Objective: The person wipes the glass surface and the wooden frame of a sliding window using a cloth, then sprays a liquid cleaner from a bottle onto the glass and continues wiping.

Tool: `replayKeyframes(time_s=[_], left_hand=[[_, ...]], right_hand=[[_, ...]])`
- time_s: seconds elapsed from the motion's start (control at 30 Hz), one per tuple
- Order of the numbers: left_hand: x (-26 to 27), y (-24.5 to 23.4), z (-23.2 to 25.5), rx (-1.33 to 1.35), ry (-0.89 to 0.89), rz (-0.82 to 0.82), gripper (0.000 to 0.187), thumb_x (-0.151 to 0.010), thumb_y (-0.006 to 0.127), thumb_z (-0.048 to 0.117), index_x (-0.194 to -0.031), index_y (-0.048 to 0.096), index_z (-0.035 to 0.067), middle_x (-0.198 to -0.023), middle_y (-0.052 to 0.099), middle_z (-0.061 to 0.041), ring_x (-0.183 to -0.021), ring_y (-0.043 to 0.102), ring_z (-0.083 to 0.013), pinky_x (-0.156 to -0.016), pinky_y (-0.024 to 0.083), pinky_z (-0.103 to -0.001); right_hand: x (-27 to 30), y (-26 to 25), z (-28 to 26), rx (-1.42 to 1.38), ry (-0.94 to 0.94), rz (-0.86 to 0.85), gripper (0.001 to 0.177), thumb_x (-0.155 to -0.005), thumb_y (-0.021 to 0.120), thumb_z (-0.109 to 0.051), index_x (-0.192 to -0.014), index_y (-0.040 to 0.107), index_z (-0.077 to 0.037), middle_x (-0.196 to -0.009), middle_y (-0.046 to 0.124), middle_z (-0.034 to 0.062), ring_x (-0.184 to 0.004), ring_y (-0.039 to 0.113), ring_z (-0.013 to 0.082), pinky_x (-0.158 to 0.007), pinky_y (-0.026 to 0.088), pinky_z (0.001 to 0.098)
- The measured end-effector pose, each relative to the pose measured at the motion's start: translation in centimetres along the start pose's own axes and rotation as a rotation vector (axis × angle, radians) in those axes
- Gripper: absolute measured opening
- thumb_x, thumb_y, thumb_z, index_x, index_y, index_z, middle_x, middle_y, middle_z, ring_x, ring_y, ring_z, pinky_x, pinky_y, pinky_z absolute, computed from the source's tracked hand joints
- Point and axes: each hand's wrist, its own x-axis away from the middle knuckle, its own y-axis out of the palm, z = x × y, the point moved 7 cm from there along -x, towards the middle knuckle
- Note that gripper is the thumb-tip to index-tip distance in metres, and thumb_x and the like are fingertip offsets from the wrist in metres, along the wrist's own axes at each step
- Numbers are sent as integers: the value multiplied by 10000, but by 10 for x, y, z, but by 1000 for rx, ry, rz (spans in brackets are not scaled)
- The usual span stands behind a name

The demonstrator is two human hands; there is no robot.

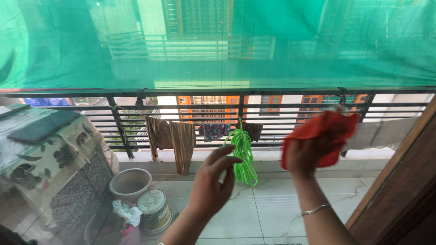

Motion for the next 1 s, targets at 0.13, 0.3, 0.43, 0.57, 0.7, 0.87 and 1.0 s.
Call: replayKeyframes(time_s=[0.13,0.3,0.43,0.57,0.7,0.87,1.0], left_hand=[[2,0,14,57,78,-42,290,-968,575,38,-1251,636,67,-1424,619,-159,-1301,629,-371,-1053,530,-431],[-11,-10,4,78,78,67,554,-1074,512,181,-1572,342,8,-1707,277,-251,-1554,360,-449,-1213,384,-499],[-19,18,2,-41,221,14,718,-1080,505,281,-1645,197,-37,-1741,130,-310,-1617,201,-495,-1294,284,-521],[-27,61,0,-122,333,-64,780,-1074,523,341,-1642,186,-74,-1723,169,-346,-1612,229,-504,-1315,264,-533],[-41,89,-9,-162,307,-71,790,-1057,510,386,-1628,228,-83,-1697,242,-331,-1587,266,-485,-1288,278,-525],[-38,98,-15,-370,365,39,723,-1053,526,409,-1604,370,-32,-1646,416,-242,-1586,349,-387,-1284,309,-502],[-39,100,-34,-491,361,26,679,-1060,536,427,-1570,430,-7,-1623,469,-235,-1578,371,-345,-1265,326,-490]], right_hand=[[-22,4,-128,-90,-313,-129,741,-1004,593,-408,-1653,314,-187,-1688,24,322,-1551,-72,560,-1191,-81,760],[-42,-2,-180,-234,-479,-257,629,-1012,555,-307,-1602,377,-185,-1701,94,263,-1564,-28,507,-1182,-63,734],[-48,-17,-159,-563,-421,-390,508,-1056,490,-151,-1556,445,-225,-1755,141,166,-1637,8,367,-1278,-22,596],[-51,-22,-142,-1011,-222,-533,559,-1070,444,-129,-1612,306,-123,-1733,207,138,-1617,128,309,-1292,161,464],[-50,-34,-125,-941,-171,-543,548,-1079,400,-133,-1609,288,-55,-1656,399,125,-1574,312,259,-1259,262,388],[-41,-60,-95,-724,-140,-334,445,-1073,463,-92,-1517,458,-72,-1563,526,113,-1533,422,267,-1224,377,394],[-42,-86,-86,-563,-239,-138,377,-1073,527,-71,-1450,532,-55,-1545,553,131,-1559,408,289,-1277,367,427]])
